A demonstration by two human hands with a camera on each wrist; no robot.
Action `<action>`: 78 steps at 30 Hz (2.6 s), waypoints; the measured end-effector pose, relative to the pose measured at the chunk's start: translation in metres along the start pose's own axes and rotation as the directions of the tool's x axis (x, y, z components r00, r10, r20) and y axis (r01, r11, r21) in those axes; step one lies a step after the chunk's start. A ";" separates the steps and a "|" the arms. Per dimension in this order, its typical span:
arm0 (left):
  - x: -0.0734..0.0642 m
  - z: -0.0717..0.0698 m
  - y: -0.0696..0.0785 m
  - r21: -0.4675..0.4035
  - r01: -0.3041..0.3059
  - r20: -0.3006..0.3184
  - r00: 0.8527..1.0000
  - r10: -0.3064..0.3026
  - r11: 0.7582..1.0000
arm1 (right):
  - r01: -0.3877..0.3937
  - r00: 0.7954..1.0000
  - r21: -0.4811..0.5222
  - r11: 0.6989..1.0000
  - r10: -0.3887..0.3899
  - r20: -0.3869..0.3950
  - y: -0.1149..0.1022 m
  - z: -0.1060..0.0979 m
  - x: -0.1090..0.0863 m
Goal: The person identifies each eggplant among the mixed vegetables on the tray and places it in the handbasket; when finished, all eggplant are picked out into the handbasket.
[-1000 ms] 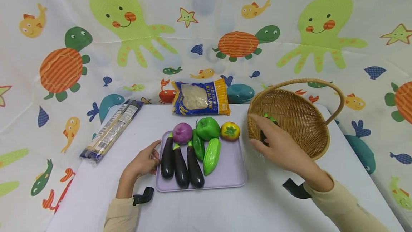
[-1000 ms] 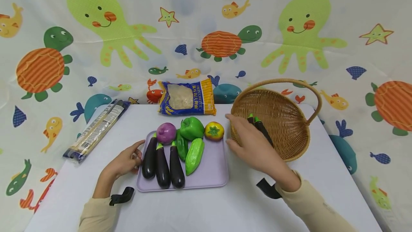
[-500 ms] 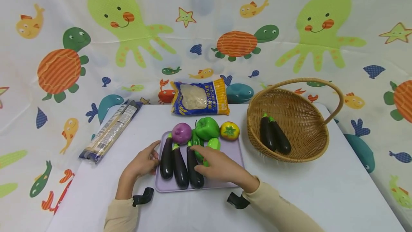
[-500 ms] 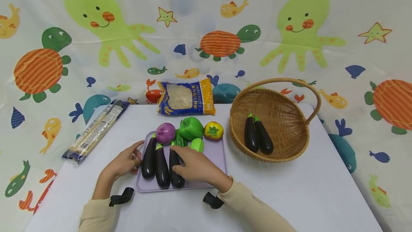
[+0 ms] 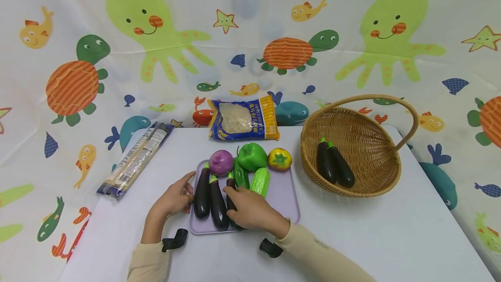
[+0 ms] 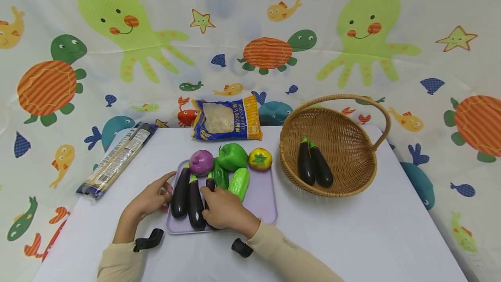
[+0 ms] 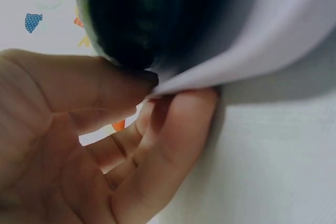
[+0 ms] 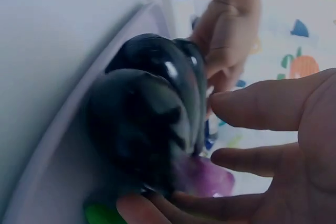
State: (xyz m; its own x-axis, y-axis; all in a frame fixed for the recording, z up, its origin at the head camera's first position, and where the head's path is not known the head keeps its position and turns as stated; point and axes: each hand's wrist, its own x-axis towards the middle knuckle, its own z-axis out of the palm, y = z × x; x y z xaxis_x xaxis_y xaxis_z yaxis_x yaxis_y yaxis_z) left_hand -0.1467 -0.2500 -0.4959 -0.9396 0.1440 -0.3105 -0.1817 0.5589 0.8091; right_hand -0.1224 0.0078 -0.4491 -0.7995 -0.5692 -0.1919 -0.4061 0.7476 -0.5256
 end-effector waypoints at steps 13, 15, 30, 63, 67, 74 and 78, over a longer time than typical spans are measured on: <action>0.001 0.001 -0.004 0.001 -0.014 0.005 1.000 0.014 1.000 | -0.039 0.999 -0.020 0.999 0.039 -0.022 0.005 0.014 0.005; 0.001 0.001 -0.003 0.003 -0.018 0.006 1.000 0.018 1.000 | -0.041 0.999 -0.006 0.999 0.041 -0.018 0.006 0.014 0.006; -0.001 0.000 0.000 0.001 -0.025 0.006 1.000 0.025 1.000 | -0.050 0.998 0.008 0.999 0.050 -0.042 0.005 0.017 0.010; 0.001 -0.001 -0.001 0.007 -0.026 0.009 1.000 0.026 1.000 | 0.014 1.000 0.378 0.925 -0.018 0.006 0.017 -0.039 -0.043; 0.001 -0.001 -0.001 0.006 -0.029 0.008 1.000 0.029 1.000 | 0.011 1.000 0.451 0.892 -0.005 -0.014 0.023 -0.054 -0.057; 0.001 -0.001 0.000 0.021 -0.026 0.011 1.000 0.026 0.999 | -0.024 0.997 0.513 0.858 0.061 -0.055 0.039 -0.077 -0.080; 0.001 -0.001 -0.001 0.028 -0.014 0.011 1.000 0.014 1.000 | -0.022 0.991 0.521 0.853 0.087 -0.100 0.051 -0.091 -0.095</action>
State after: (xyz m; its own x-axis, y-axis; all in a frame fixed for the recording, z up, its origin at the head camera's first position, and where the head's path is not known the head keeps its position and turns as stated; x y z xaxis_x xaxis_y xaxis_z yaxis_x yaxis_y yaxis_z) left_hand -0.1481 -0.2513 -0.4965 -0.9387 0.1609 -0.3050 -0.1604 0.5792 0.7992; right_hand -0.1075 0.1306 -0.3826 -0.8719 -0.4652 -0.1527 -0.0986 0.4723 -0.8759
